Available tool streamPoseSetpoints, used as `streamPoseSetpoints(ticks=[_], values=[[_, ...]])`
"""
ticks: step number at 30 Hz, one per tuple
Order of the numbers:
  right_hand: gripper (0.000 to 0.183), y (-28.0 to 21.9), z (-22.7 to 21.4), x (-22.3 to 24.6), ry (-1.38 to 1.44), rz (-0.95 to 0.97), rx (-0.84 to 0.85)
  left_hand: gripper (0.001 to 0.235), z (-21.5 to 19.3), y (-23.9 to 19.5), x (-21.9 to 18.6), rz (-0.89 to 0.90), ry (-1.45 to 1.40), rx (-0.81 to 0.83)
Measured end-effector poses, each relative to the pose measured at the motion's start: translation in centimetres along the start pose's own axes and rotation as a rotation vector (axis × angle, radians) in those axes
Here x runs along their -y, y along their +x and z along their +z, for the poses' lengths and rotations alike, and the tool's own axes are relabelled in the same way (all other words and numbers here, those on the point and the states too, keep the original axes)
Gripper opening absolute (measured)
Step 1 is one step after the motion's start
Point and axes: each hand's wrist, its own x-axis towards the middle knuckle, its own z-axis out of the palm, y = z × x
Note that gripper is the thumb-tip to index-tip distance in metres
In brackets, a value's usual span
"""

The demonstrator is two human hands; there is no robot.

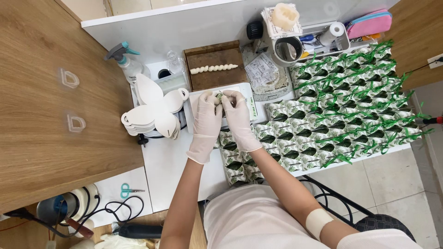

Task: The person wraps small flower-shaped items in patterned paper, folds the paper around each item, and places the wrapped items on a table. The person repeats this process for several items, arranging them in rows.

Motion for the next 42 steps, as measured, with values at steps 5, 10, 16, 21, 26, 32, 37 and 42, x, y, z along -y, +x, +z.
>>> streamPoseSetpoints(ticks=[5, 10, 16, 21, 26, 32, 37, 42], values=[[0.021, 0.5, -0.4, 1.1, -0.274, -0.086, -0.061, 0.025, 0.4, 0.2, -0.3, 0.035, 0.081, -0.008], [0.018, 0.7, -0.7, 0.6, -0.221, -0.102, -0.052, 0.019, 0.5, 0.2, -0.2, 0.095, 0.07, -0.046], [0.011, 0.5, -0.8, 1.1, -0.268, -0.128, -0.05, 0.02, 1.3, 0.0, 0.5, 0.047, 0.077, 0.017], [0.013, 0.9, -0.9, 0.4, -0.263, -0.139, -0.061, 0.019, 1.8, 0.2, 0.8, 0.037, 0.12, 0.048], [0.016, 2.6, -1.7, -3.0, -0.126, 0.012, -0.045, 0.028, 1.9, 0.7, 1.1, 0.011, 0.116, 0.074], [0.019, 3.7, -2.6, -4.0, -0.16, 0.068, -0.012, 0.023, 1.6, 0.6, 0.3, 0.028, 0.136, 0.017], [0.017, 3.3, -2.3, -3.9, -0.088, 0.081, 0.005, 0.022, 1.4, 0.7, -0.2, -0.11, -0.02, 0.014], [0.017, 3.9, -2.8, -5.4, -0.073, 0.049, 0.019, 0.02, 2.5, 0.6, 0.8, -0.112, -0.041, -0.017]])
